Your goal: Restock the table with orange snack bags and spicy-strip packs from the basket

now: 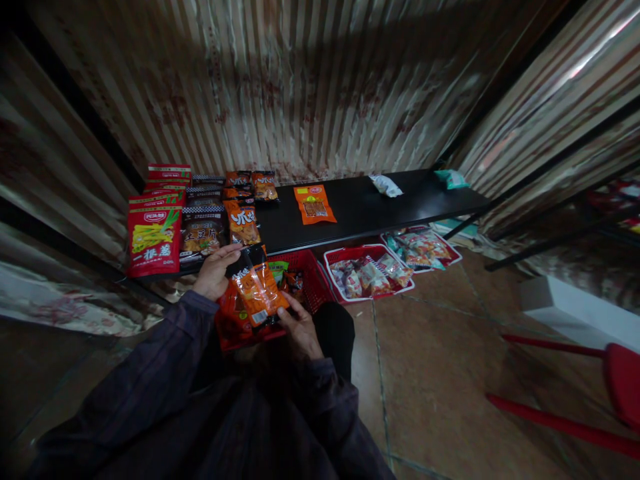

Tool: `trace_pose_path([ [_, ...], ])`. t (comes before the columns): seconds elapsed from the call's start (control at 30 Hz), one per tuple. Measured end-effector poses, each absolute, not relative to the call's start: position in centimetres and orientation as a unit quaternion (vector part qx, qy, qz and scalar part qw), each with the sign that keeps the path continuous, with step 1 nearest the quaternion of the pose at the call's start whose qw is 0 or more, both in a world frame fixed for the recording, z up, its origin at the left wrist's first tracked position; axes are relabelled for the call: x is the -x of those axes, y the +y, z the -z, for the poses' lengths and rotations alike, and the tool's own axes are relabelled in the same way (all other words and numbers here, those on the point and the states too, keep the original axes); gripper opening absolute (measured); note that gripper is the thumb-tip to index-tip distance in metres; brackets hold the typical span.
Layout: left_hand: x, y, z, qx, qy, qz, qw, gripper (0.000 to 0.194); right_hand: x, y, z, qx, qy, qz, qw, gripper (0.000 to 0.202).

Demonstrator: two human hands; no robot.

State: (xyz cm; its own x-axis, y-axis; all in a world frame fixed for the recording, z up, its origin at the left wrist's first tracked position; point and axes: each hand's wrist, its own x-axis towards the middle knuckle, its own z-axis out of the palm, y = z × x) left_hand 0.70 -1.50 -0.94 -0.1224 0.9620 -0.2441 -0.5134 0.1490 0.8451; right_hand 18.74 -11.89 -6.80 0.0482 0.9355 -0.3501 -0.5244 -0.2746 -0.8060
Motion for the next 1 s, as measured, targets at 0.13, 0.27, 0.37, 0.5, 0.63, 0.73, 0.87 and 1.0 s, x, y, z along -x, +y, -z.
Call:
trace_pose_path([
  [0.13,-0.6,-0.5,0.8,-0.235,0.461,-0.581,0.628,0.027,-18.8,-12.1,6.7,0.434,-0.238,-0.67,0.554,0.057],
  [0.27,-0.4,0.4,0.8,-0.232,0.473,-0.563,0.636,0.025,-18.9,-12.1,6.2,0.432,-0.257,-0.665,0.552,0.059],
  [0.37,-0.4,0.8,0.7,-0.228,0.478,-0.548,0.647,0.026,-18.8,-12.1,6.0,0.441,-0.258,-0.658,0.553,0.062],
  [0.5,-0.8,0.6,0.1,-0.216,0.438,-0.539,0.686,0.026,-18.8,-12.1,6.0,0.442,-0.245,-0.651,0.567,0.06],
  [0.63,-1.2,-0.2,-0.2,-0.209,0.389,-0.519,0.732,0.027,-18.7,-11.8,5.9,0.435,-0.238,-0.644,0.583,0.057],
  [0.73,-1.4,-1.1,0.1,-0.225,0.402,-0.493,0.738,0.025,-18.6,-11.5,5.7,0.436,-0.234,-0.631,0.598,0.055],
  [0.87,-1.8,-2.8,0.6,-0.279,0.396,-0.456,0.746,0.032,-18.2,-11.2,5.3,0.431,-0.217,-0.626,0.612,0.053],
  [1.0,-2.5,-4.5,1.2,-0.32,0.384,-0.442,0.745,0.05,-17.7,-11.2,4.8,0.435,-0.213,-0.608,0.629,0.049],
])
